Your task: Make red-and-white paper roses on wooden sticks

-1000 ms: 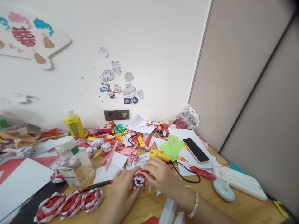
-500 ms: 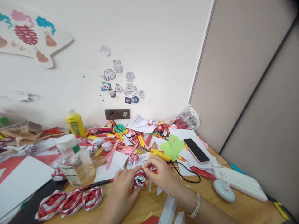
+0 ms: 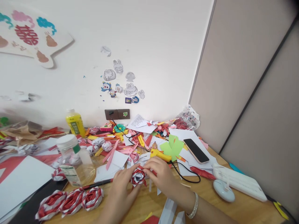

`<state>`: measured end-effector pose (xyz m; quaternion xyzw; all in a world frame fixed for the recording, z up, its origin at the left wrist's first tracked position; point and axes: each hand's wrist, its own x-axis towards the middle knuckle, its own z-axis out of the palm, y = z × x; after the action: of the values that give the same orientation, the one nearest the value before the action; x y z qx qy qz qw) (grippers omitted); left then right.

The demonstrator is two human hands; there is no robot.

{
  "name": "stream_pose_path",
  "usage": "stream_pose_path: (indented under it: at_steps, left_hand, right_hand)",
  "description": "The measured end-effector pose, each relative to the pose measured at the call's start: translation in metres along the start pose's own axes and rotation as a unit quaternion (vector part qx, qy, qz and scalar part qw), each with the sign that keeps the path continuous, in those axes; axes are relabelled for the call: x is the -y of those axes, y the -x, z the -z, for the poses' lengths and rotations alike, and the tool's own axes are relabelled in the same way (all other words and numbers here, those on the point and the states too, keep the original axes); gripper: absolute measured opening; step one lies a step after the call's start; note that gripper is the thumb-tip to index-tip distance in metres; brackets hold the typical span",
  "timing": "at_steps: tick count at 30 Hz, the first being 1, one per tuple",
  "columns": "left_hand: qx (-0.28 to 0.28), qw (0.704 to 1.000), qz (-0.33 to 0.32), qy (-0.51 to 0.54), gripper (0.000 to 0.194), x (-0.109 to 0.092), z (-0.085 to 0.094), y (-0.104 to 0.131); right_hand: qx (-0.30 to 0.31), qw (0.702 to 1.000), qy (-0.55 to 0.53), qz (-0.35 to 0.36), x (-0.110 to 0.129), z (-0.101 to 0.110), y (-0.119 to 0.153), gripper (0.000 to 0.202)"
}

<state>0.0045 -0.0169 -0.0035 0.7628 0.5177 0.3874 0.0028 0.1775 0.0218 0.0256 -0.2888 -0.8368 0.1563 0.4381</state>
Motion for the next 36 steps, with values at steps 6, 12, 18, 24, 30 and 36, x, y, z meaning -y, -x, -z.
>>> stream_pose_path:
  at_steps: [6, 12, 18, 24, 30, 36]
  left_hand:
    - [-0.003, 0.999, -0.035, 0.001, 0.045, -0.002, 0.002, -0.002]
    - [-0.001, 0.999, -0.038, -0.002, 0.043, 0.0, 0.001, -0.001]
    - [0.011, 0.999, -0.048, -0.012, 0.046, -0.002, 0.002, -0.001]
    - [0.011, 0.996, -0.065, -0.054, 0.046, -0.001, 0.002, -0.001]
    - [0.004, 0.993, -0.082, -0.081, 0.047, -0.001, 0.001, -0.003]
    - [0.006, 0.99, -0.093, -0.102, 0.047, -0.004, 0.002, -0.002]
  right_hand:
    - [-0.019, 0.999, 0.043, 0.02, -0.003, -0.005, 0.002, 0.013]
    - [-0.009, 0.991, 0.104, 0.082, -0.003, -0.003, 0.002, 0.022]
    - [0.024, 0.991, 0.11, 0.069, -0.001, 0.004, 0.0, 0.019]
    - [0.069, 0.967, 0.209, 0.127, -0.001, 0.006, -0.001, 0.022]
    - [0.05, 0.947, 0.282, 0.144, -0.009, -0.005, 0.0, 0.025]
    - [0.05, 0.957, 0.26, 0.121, -0.006, -0.002, 0.0, 0.024]
